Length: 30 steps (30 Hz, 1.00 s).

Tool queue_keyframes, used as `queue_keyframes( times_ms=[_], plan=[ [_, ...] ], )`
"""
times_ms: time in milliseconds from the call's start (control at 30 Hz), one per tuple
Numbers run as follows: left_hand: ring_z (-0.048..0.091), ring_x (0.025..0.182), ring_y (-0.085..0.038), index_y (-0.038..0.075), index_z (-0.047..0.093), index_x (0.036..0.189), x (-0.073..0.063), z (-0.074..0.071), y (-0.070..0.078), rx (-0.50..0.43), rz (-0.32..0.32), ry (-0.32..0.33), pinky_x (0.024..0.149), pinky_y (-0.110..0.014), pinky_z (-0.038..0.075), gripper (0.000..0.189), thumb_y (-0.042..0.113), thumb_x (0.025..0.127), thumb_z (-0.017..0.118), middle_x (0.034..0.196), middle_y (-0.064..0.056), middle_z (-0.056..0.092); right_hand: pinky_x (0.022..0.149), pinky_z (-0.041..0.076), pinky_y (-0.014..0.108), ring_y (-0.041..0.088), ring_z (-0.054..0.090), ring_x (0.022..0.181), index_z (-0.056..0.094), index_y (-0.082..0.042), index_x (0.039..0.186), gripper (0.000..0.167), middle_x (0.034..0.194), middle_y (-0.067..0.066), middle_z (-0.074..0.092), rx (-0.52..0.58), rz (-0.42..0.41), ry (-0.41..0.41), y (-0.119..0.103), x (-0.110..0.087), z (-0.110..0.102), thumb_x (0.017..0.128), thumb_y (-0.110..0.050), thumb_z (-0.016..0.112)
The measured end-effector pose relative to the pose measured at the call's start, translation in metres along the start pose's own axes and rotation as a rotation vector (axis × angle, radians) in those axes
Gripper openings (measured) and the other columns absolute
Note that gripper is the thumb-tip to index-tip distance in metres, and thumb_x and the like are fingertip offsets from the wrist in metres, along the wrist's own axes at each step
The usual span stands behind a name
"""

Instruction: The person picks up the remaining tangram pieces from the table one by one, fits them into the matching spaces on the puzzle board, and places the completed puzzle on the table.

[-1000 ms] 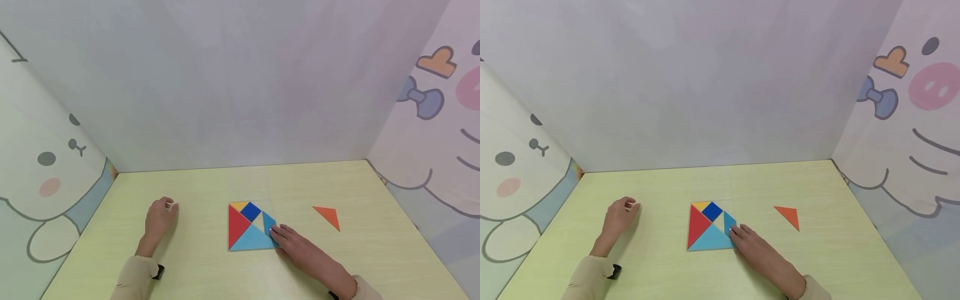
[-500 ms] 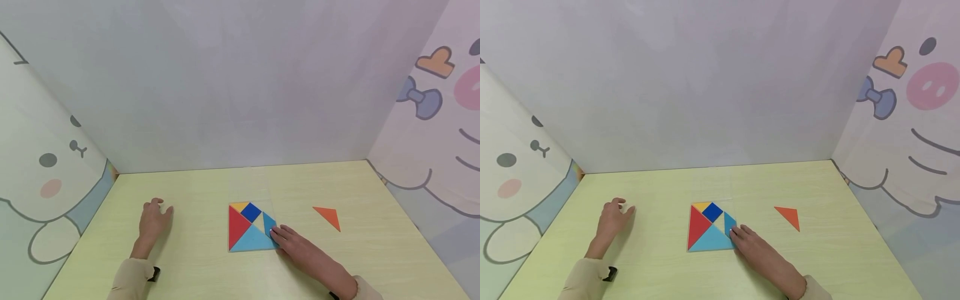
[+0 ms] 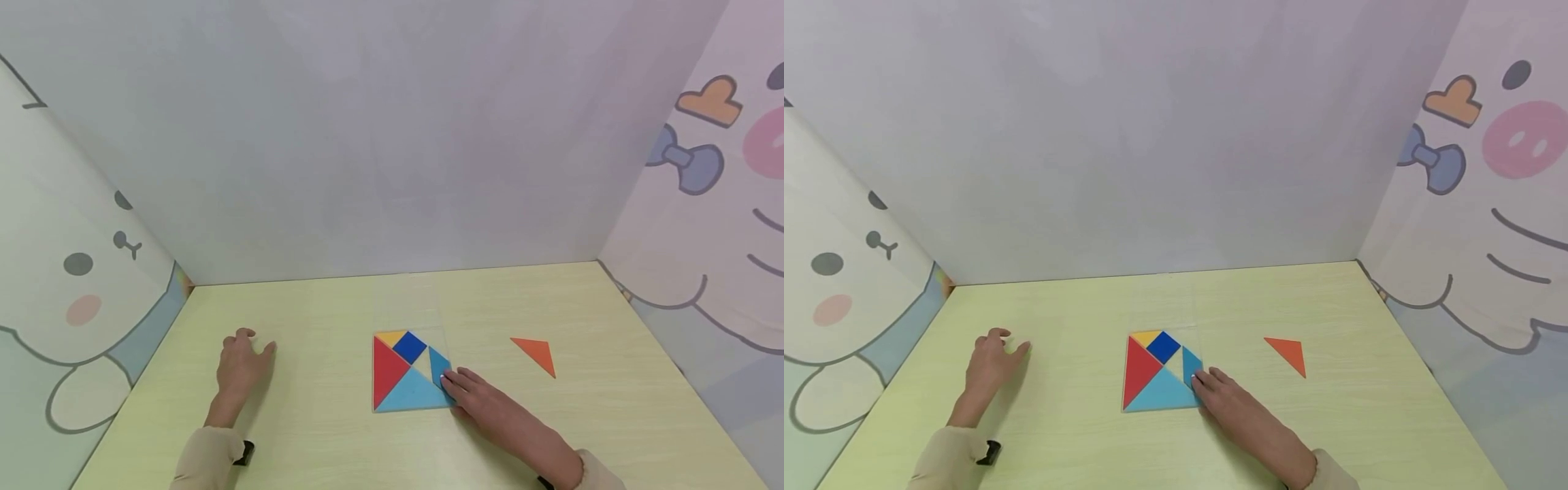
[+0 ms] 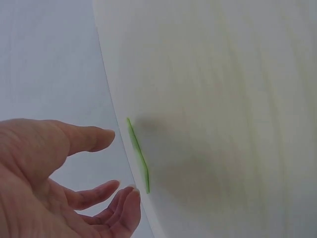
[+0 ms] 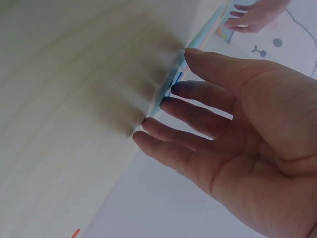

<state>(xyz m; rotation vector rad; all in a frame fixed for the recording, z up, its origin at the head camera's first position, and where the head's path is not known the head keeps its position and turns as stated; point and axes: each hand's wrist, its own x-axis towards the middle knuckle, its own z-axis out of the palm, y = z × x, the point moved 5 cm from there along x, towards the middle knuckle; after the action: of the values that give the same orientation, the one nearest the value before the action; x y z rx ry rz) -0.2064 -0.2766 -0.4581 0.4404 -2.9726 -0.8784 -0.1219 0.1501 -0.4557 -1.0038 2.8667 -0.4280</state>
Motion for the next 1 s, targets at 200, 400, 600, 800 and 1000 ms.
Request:
queue_keyframes(
  times_ms=[200, 400, 600, 800, 1000],
  plan=[
    [0.046, 0.116, -0.058, -0.014, 0.038, 0.138, 0.000, 0.000, -0.008, 0.016, -0.041, -0.013, 0.079, -0.061, 0.048, 0.063, 0.030, 0.100, 0.063, 0.132, -0.042, 0.039, 0.095, 0.054, 0.046, 0.041, 0.054, 0.132, 0.056, 0.002, 0.143, 0.050, 0.143, 0.019, 0.059, 0.004, 0.004, -0.005, 0.000, 0.001, 0.001, 0.098, -0.014, 0.070],
    [0.041, 0.115, -0.060, -0.018, 0.037, 0.129, -0.002, -0.002, -0.011, 0.037, -0.056, -0.048, 0.079, -0.062, 0.046, 0.069, 0.037, 0.099, 0.064, 0.124, -0.042, 0.037, 0.095, 0.054, 0.046, 0.041, 0.053, 0.133, 0.056, 0.002, 0.143, 0.050, 0.143, 0.019, 0.058, 0.004, 0.013, -0.007, 0.001, 0.001, 0.000, 0.098, -0.015, 0.070],
    [0.042, 0.107, -0.058, -0.021, 0.037, 0.118, -0.003, -0.003, -0.014, 0.072, -0.054, -0.078, 0.077, -0.059, 0.046, 0.070, 0.040, 0.098, 0.064, 0.115, -0.042, 0.037, 0.096, 0.053, 0.046, 0.041, 0.053, 0.134, 0.056, 0.002, 0.144, 0.050, 0.144, 0.019, 0.058, 0.000, 0.019, -0.011, 0.002, 0.001, 0.000, 0.098, -0.015, 0.070],
    [0.039, 0.115, -0.061, -0.019, 0.039, 0.128, -0.004, -0.003, -0.015, 0.033, -0.048, -0.094, 0.083, -0.063, 0.044, 0.068, 0.038, 0.100, 0.062, 0.124, -0.044, 0.035, 0.095, 0.054, 0.046, 0.041, 0.053, 0.134, 0.055, 0.002, 0.144, 0.050, 0.144, 0.019, 0.058, 0.012, 0.015, -0.014, 0.002, 0.001, 0.001, 0.099, -0.015, 0.069],
    [0.040, 0.114, -0.061, -0.019, 0.040, 0.128, -0.006, -0.004, -0.015, 0.006, -0.034, -0.093, 0.085, -0.063, 0.043, 0.065, 0.035, 0.101, 0.062, 0.125, -0.044, 0.036, 0.095, 0.054, 0.047, 0.042, 0.053, 0.133, 0.056, 0.002, 0.144, 0.050, 0.144, 0.020, 0.058, 0.011, 0.007, -0.004, 0.001, 0.000, 0.000, 0.099, -0.014, 0.069]
  ],
)
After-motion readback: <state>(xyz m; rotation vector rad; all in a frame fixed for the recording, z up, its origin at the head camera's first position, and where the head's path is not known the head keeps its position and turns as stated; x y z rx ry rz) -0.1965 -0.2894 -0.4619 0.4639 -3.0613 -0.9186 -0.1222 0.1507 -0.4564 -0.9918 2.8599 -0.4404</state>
